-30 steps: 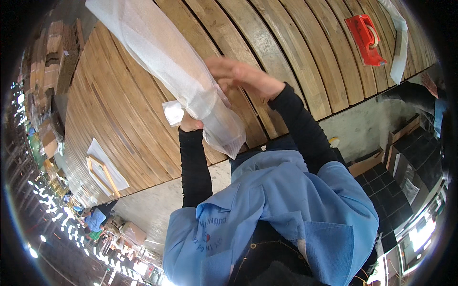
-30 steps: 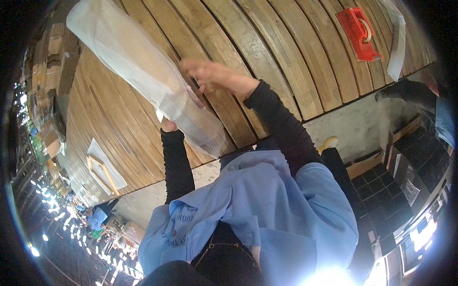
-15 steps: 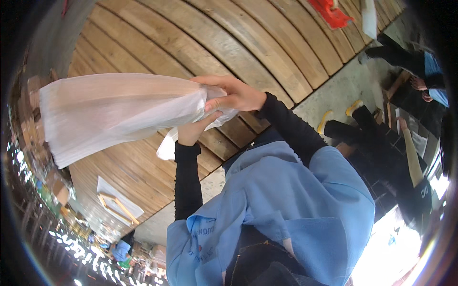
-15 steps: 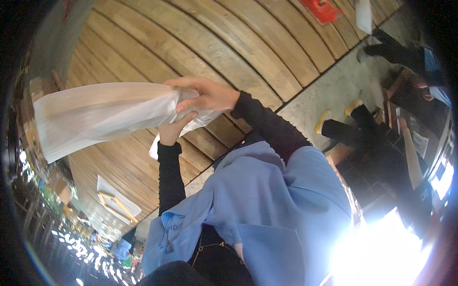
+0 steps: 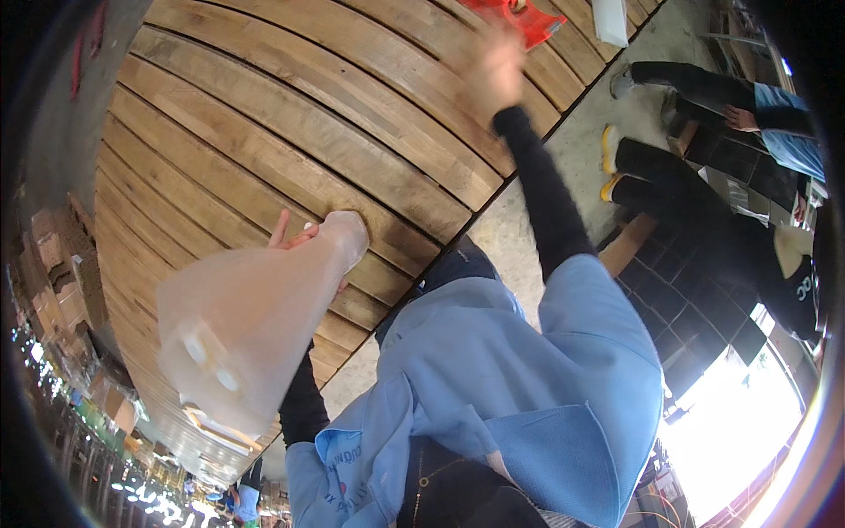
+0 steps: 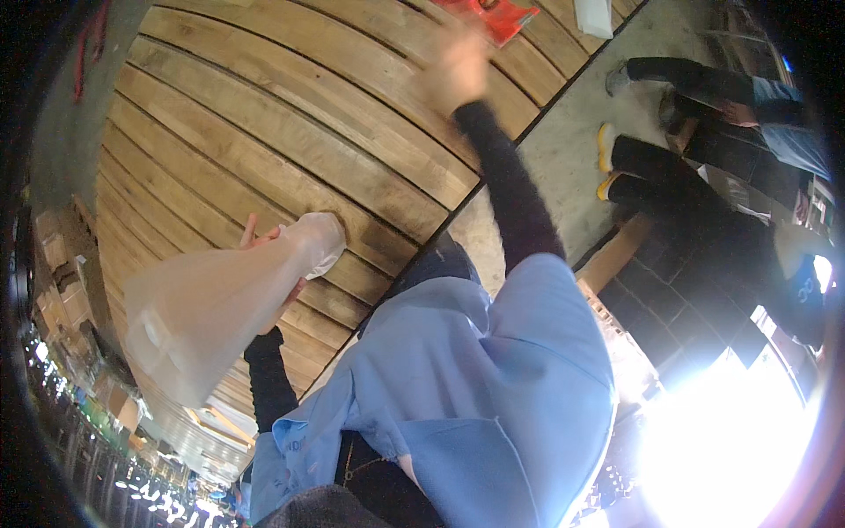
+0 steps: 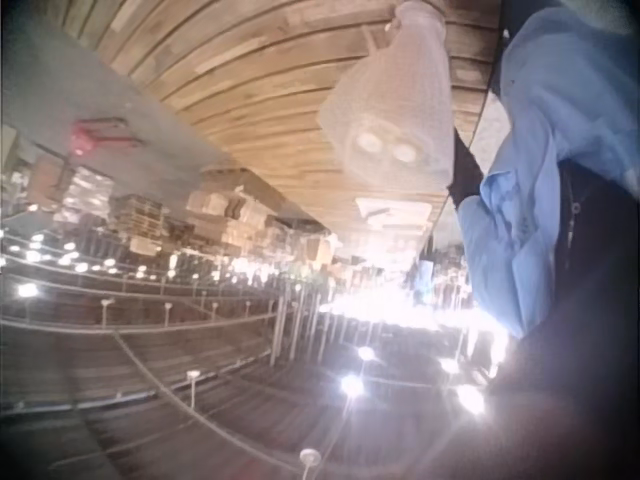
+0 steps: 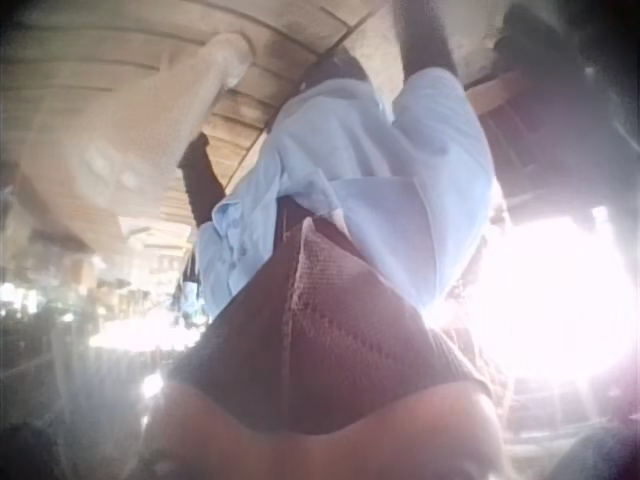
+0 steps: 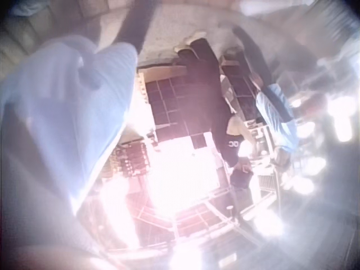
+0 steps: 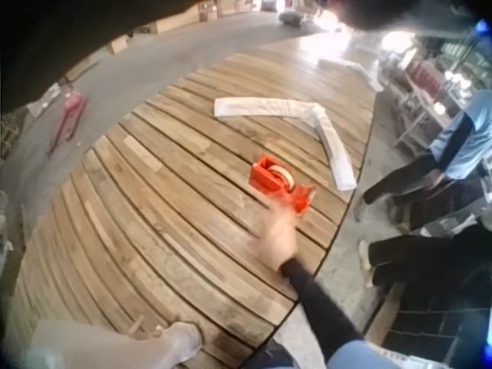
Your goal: The person wraps wooden chair leg components in bubble wrap on a wooden workbench. They fold the bubble wrap around each piece, secure it with tape from a red dispenser, and place the wrapped items aside. The process is repeated for multiple chair legs.
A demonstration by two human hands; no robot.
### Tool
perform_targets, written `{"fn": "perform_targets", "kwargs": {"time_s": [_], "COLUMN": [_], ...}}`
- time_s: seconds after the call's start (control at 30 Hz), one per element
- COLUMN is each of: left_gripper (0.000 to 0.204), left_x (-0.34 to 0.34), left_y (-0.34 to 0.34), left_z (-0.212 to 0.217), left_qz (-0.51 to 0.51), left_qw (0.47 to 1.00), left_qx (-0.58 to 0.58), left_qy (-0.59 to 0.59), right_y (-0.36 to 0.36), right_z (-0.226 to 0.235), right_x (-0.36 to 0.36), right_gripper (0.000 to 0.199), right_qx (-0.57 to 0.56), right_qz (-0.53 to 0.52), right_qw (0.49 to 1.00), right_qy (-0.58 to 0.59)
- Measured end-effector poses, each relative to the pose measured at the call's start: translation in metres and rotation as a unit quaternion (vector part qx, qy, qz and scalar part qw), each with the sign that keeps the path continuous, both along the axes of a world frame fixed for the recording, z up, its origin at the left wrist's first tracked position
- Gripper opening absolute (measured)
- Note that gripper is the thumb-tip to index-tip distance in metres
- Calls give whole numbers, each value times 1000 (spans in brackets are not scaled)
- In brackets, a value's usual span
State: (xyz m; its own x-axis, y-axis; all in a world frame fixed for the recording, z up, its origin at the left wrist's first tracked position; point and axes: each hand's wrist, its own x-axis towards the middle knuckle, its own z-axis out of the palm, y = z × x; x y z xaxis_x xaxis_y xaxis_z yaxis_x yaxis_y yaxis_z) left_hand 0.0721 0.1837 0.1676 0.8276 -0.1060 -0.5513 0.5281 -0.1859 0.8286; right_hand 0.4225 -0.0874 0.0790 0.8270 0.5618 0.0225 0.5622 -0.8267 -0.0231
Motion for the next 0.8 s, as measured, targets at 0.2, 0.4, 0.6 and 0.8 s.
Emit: {"fn": "perform_targets", "kwargs": {"time_s": [0.2,0.4,0.6,0.8], "left_gripper": [60,60,42,33], "left_x": [-69,-7,-4,-33], "left_y": [-23,2,-29,-23], "left_z": [-62,-21,34,1], "left_qz": [253,315,379,232], "left_qw": [966,768,810,844], "left_qx": [63,-378,-331,-455], "left_qy": [5,410,302,164], "right_y": [-84,-36,-14,-54], "right_z": [-6,-55,-22,-36], "right_x": [108,-31,-172,-189], "right_gripper": [80,70,52,28], "right_qx": [131,241,306,533], "right_qz": [-218,-309,-421,-314], "right_qw": [967,916,843,700], "right_qy": [13,-81,138,356]}}
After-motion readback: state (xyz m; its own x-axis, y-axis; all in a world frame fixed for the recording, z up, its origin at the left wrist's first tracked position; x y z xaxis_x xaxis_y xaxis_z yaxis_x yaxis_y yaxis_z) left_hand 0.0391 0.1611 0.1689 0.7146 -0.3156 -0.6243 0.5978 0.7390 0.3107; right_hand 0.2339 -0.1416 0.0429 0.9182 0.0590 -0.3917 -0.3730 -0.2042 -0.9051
